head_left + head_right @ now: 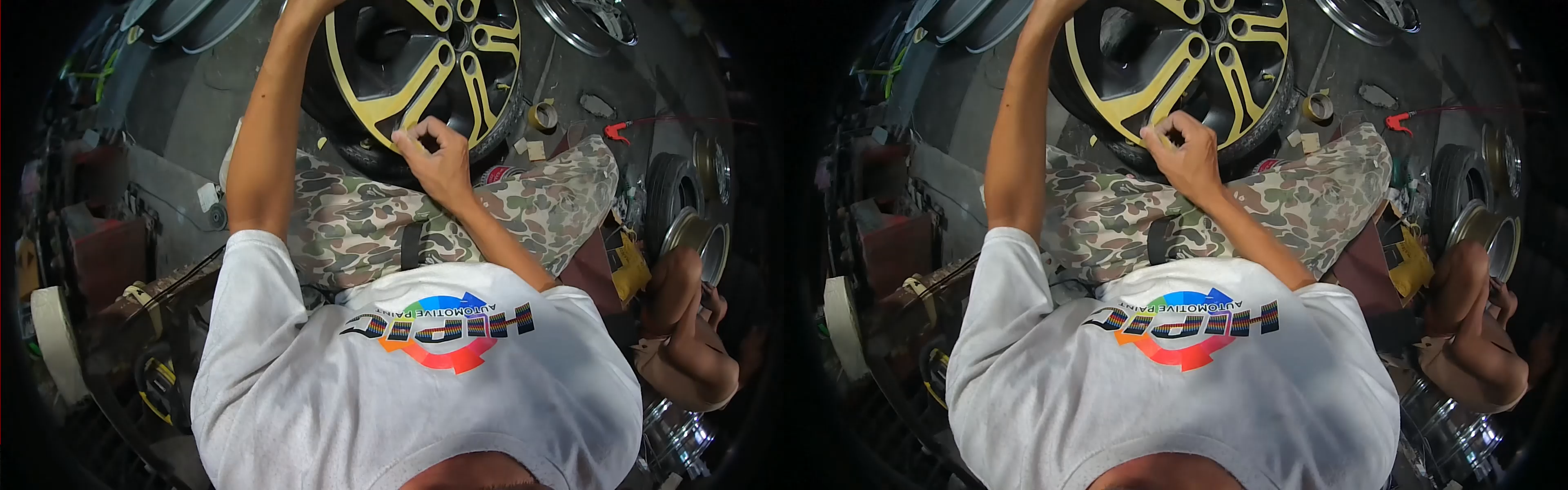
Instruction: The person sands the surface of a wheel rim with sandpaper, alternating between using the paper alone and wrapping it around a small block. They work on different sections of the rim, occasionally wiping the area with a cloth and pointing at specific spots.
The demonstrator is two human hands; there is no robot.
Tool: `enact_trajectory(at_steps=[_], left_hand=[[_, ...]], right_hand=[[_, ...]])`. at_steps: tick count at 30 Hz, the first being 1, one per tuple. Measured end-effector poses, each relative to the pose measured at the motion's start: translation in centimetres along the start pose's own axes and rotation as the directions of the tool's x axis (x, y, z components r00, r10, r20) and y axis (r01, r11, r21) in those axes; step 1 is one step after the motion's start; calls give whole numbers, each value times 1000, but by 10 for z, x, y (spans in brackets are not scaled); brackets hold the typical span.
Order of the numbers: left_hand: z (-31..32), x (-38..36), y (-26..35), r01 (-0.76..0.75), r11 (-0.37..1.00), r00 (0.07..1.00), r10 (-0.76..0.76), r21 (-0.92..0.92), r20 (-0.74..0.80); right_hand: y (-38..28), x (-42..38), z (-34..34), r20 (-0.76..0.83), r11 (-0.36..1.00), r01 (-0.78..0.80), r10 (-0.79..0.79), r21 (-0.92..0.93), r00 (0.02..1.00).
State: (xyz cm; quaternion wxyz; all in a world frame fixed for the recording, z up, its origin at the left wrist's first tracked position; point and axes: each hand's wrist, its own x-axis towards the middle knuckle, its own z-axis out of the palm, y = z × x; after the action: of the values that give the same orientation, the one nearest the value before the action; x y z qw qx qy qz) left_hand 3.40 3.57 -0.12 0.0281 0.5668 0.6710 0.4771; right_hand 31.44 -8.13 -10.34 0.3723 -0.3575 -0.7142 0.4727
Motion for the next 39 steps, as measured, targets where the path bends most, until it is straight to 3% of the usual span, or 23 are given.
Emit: enact_trajectory(at_steps=[2, 3, 5, 8, 11, 12, 13, 16, 19, 21, 22, 23, 25, 27, 29, 30, 31, 33, 34, 35, 37, 38, 39], left_hand=[[1, 1, 3, -58, 998, 998, 58, -10, -24], [2, 1, 2, -55, 998, 998, 55, -7, -31], [0, 0, 1, -21, 999, 1000, 21, -25, -19], [-2, -1, 8, -5, 1000, 1000, 5, -11, -9], [5, 0, 4, 0, 1000, 1000, 1, -29, 28], [5, -2, 3, -19, 1000, 1000, 19, -11, -1], [3, 0, 3, -44, 999, 998, 44, 12, -36], [0, -1, 4, -11, 1000, 1000, 10, -16, -25], [3, 5, 6, -21, 1000, 1000, 21, -14, -18], [4, 0, 3, -33, 999, 999, 33, -5, -22], [2, -1, 3, -27, 1000, 999, 27, 6, -21], [1, 0, 4, -21, 1000, 1000, 21, 12, -17], [-1, 2, 7, 7, 1000, 1000, -8, 19, 25], [3, 0, 8, 34, 999, 999, -34, 0, 15], [4, -3, 8, 35, 999, 999, -35, 0, 20], [2, -10, 10, 19, 999, 1000, -19, 32, -15], [-2, -14, 15, -5, 998, 999, 8, 64, -53], [-8, -26, 30, -55, 991, 990, 70, 122, -120], [-12, -39, 40, -14, 999, 990, 18, 30, -142], [-18, -57, 20, -95, 994, 976, 106, 62, -191], [-27, -95, 29, 98, 995, 983, -99, -14, -158], [-31, -115, 45, 183, 983, 971, -177, 24, -161], [-31, -135, 45, 225, 974, 967, -220, 23, -132]], right_hand=[[-1, 14, -2, -37, 1000, 17, -17, -15, 999], [6, 19, 1, -59, 997, -31, 35, 69, 998], [8, 11, 7, -85, 992, -114, 118, 56, 989], [13, -3, 2, 36, 992, -110, 108, 60, 994], [6, 18, -6, 7, 991, -117, 117, 60, 993], [8, 26, -6, -13, 971, -200, 203, 133, 979], [12, 28, -3, -71, 990, -135, 136, 27, 988], [4, 1, -1, 50, 985, -160, 157, 63, 986], [3, 11, -8, 48, 991, -125, 122, 51, 991], [17, 30, -6, -1, 972, -186, 188, 146, 982], [12, 28, -4, -60, 990, -115, 120, 80, 991], [17, 23, -2, -37, 978, -184, 188, 100, 981], [10, 4, 0, 13, 981, -125, 125, 146, 992], [15, 2, -3, 48, 977, -174, 169, 125, 984], [24, 26, -13, -32, 994, -2, 6, 111, 999], [25, 41, -23, -56, 972, -158, 169, 172, 984], [53, 62, -29, -189, 993, -48, 69, 111, 980], [84, 92, -61, -209, 972, -155, 190, 174, 959], [96, 100, -72, -245, 971, -148, 193, 190, 950], [100, 104, -90, -228, 965, -256, 264, 65, 937], [136, 111, -107, -229, 917, -347, 387, 198, 893], [139, 111, -108, -203, 852, -390, 475, 349, 856], [146, 112, -105, -211, 847, -392, 483, 360, 850]])
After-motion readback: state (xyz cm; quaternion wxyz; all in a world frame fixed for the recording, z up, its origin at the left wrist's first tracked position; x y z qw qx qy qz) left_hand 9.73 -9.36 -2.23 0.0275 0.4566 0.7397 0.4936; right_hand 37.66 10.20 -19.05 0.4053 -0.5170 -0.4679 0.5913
